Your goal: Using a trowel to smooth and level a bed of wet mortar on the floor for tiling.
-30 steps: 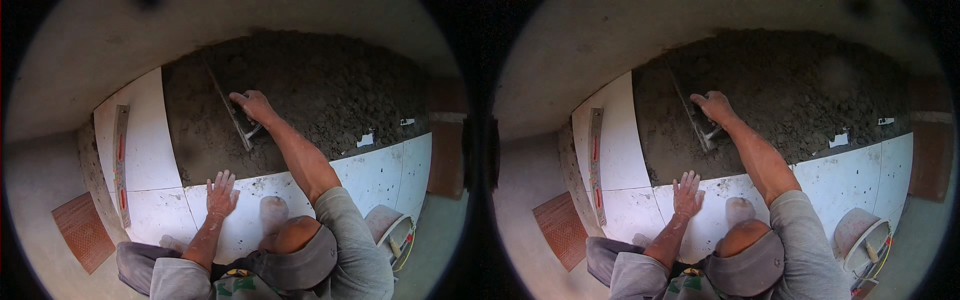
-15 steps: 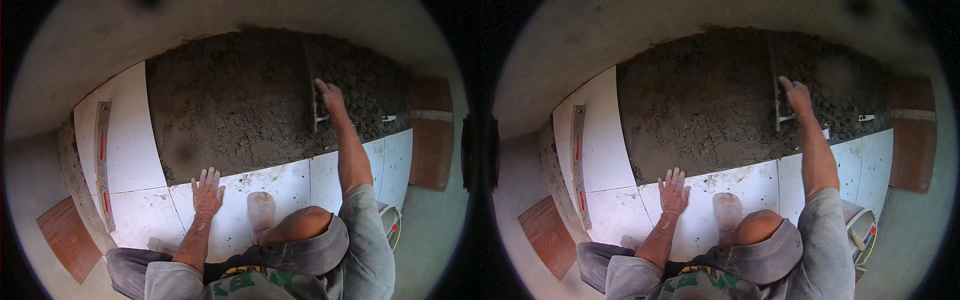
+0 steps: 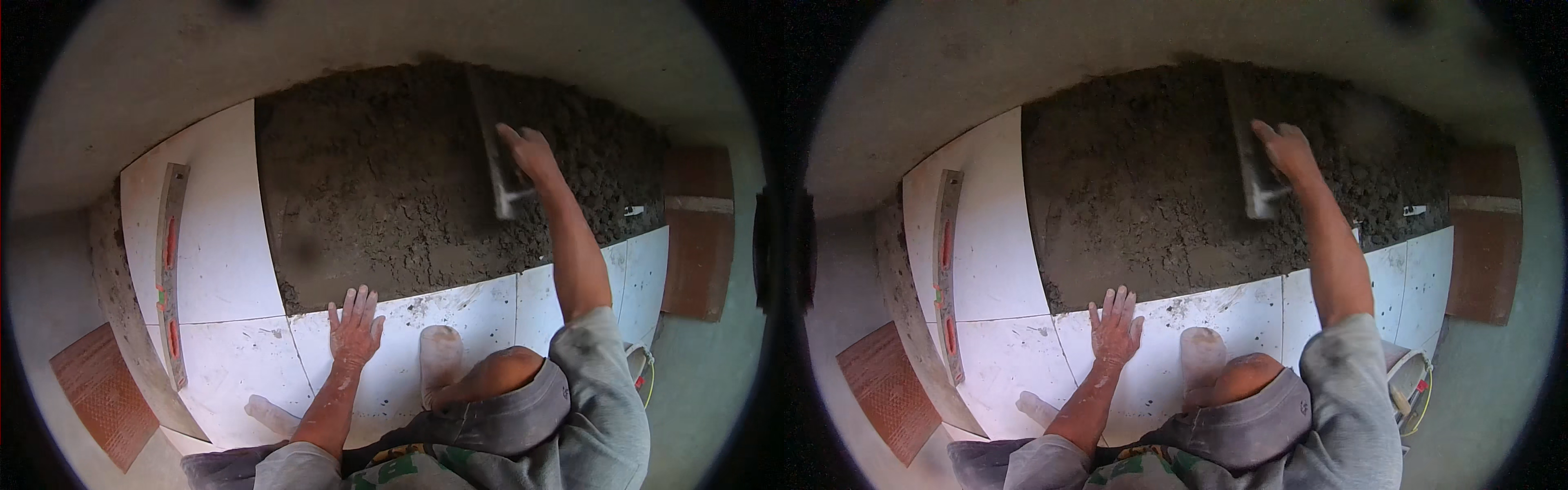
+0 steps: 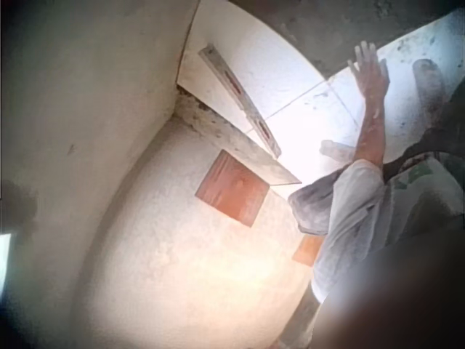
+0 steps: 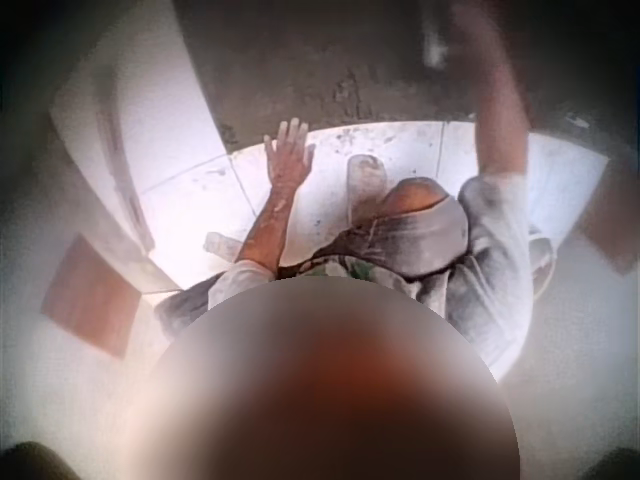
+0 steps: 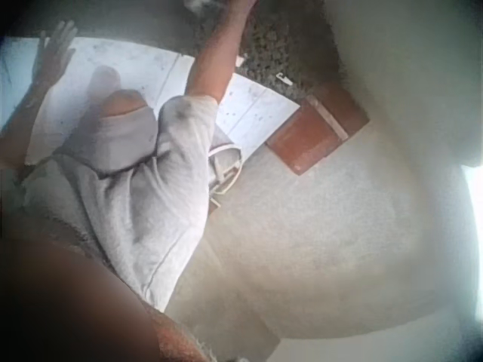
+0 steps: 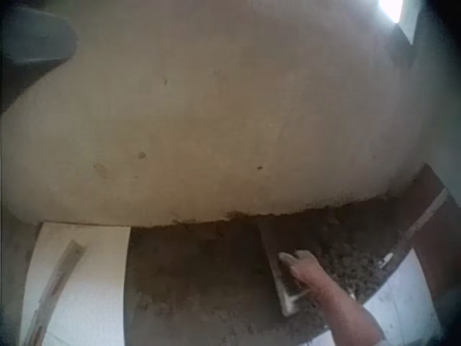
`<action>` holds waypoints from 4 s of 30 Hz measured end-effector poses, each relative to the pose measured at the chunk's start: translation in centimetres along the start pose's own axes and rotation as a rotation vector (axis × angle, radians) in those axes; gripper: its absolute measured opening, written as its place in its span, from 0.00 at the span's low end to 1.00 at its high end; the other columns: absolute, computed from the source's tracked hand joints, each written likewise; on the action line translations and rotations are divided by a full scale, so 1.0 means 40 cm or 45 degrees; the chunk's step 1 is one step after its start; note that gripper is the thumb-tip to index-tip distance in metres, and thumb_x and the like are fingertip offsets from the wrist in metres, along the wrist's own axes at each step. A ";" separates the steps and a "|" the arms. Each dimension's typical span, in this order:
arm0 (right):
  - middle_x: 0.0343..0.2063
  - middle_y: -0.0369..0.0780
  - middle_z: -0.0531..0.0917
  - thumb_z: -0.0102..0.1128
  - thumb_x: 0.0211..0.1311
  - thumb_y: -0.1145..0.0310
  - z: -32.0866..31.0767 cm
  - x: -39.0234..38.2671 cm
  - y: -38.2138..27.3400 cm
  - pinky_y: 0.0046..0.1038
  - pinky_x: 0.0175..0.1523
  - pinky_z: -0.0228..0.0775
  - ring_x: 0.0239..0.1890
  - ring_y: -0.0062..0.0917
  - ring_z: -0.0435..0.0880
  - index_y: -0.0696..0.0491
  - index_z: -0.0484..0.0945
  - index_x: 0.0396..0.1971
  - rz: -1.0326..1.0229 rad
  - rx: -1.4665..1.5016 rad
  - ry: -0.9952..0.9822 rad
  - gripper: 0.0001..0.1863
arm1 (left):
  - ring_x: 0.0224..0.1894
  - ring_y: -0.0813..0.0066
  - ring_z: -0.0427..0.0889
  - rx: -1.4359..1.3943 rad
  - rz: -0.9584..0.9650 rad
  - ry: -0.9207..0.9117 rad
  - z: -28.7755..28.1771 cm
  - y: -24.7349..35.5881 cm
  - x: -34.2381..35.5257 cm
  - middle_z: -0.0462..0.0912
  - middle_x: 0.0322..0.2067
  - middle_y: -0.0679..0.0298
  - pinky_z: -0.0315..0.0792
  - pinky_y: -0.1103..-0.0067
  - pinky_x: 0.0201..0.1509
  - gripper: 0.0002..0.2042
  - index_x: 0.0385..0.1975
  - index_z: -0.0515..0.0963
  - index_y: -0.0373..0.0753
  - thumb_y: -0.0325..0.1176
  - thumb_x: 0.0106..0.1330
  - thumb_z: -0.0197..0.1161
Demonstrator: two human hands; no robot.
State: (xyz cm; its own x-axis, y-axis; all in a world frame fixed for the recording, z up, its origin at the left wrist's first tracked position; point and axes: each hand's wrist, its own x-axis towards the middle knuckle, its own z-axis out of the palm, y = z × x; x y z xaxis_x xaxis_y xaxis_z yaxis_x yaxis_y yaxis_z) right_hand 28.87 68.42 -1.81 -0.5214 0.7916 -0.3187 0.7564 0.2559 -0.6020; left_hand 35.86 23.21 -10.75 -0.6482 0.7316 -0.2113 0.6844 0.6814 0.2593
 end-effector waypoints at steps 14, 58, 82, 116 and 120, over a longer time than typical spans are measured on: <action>0.18 0.44 0.77 0.57 0.61 0.46 0.280 -0.088 -0.241 0.35 0.30 0.68 0.17 0.30 0.76 0.72 0.75 0.37 0.023 0.010 -0.266 0.34 | 0.70 0.64 0.55 -0.247 0.114 0.030 0.012 -0.001 0.016 0.60 0.66 0.62 0.41 0.50 0.70 0.25 0.63 0.66 0.44 0.45 0.67 0.54; 0.24 0.54 0.81 0.48 0.60 0.67 0.643 -0.179 -0.443 0.44 0.39 0.77 0.32 0.48 0.83 0.60 0.80 0.30 -0.756 -0.430 -0.395 0.13 | 0.69 0.67 0.57 -0.484 0.118 0.166 0.008 -0.023 0.001 0.63 0.66 0.63 0.48 0.51 0.69 0.23 0.61 0.68 0.43 0.42 0.67 0.54; 0.19 0.44 0.76 0.55 0.60 0.61 0.619 -0.237 -0.443 0.35 0.25 0.71 0.20 0.33 0.77 0.61 0.74 0.23 -0.220 0.233 -0.385 0.16 | 0.70 0.68 0.56 -0.523 0.083 0.155 0.004 -0.030 -0.006 0.63 0.66 0.63 0.48 0.55 0.70 0.23 0.61 0.68 0.41 0.42 0.68 0.51; 0.27 0.55 0.82 0.49 0.57 0.70 0.658 -0.180 -0.478 0.47 0.38 0.77 0.34 0.51 0.83 0.60 0.79 0.28 -1.345 -0.985 0.008 0.11 | 0.70 0.68 0.54 -0.583 0.147 0.238 0.011 -0.021 0.003 0.61 0.67 0.63 0.45 0.57 0.72 0.23 0.62 0.66 0.41 0.40 0.67 0.51; 0.29 0.56 0.82 0.48 0.58 0.70 0.734 -0.183 -0.518 0.47 0.38 0.77 0.35 0.52 0.83 0.60 0.79 0.29 -1.230 -1.173 -0.153 0.11 | 0.69 0.66 0.58 -0.595 0.138 0.323 0.004 -0.052 -0.011 0.64 0.65 0.61 0.47 0.59 0.71 0.22 0.59 0.69 0.40 0.37 0.65 0.54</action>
State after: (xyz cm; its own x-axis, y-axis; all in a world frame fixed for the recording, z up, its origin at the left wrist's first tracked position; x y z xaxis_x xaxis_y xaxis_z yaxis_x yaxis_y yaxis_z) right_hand 5.42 41.02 -8.50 -0.9895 0.0417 -0.1386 0.0317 0.9968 0.0734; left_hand 34.77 21.49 -11.33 -0.6822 0.7288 0.0590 0.5679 0.4774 0.6705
